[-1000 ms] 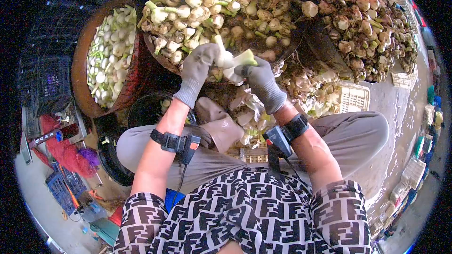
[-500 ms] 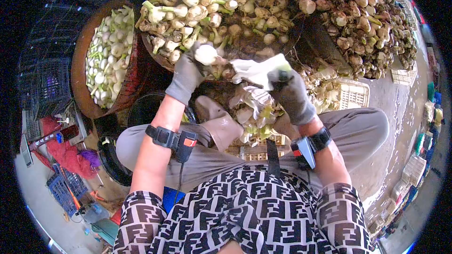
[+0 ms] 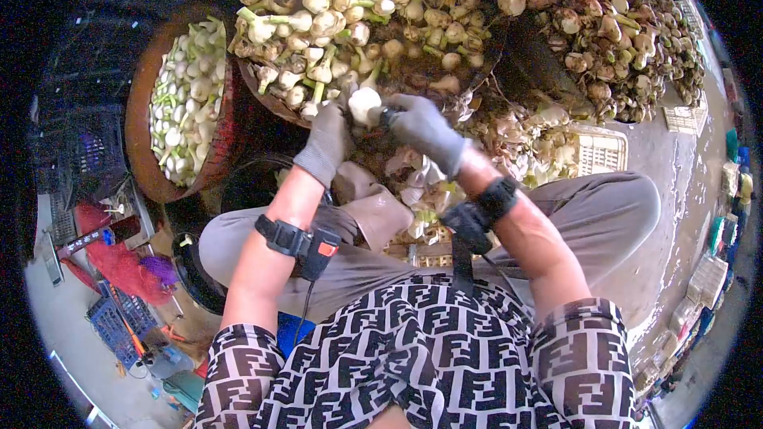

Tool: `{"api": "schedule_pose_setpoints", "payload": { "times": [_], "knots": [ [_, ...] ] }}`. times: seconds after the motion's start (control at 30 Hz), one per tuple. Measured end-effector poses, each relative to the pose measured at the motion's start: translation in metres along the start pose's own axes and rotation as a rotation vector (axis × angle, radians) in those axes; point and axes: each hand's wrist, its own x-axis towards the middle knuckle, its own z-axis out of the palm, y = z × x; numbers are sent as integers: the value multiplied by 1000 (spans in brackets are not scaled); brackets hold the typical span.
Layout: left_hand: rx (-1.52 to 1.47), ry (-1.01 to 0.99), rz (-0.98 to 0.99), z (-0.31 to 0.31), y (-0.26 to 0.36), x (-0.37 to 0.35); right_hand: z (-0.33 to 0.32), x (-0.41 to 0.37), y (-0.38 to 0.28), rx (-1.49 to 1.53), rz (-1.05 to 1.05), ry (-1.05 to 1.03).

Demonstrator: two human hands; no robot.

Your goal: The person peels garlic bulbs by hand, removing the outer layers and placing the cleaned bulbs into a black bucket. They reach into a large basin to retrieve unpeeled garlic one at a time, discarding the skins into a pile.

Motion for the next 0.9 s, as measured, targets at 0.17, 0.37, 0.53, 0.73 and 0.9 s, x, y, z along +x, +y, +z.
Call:
{"api": "schedule_pose_setpoints", "payload": {
  "times": [0.17, 0.37, 0.53, 0.73, 0.9],
  "knots": [
    [1144, 215, 553, -28, 6, 9, 40, -8, 2, 323, 120, -20],
    [1824, -103, 111, -35, 96, -39, 23, -11, -17, -131, 68, -248],
    [1555, 3, 295, -19, 124, -68, -48, 67, 33, -852, -2, 22],
    [1489, -103, 413, -5, 105, -31, -87, 151, 83, -1228, 57, -194],
    [1501, -188, 434, 0, 100, -15, -80, 140, 125, -1539, -409, -259]
  ]
}}
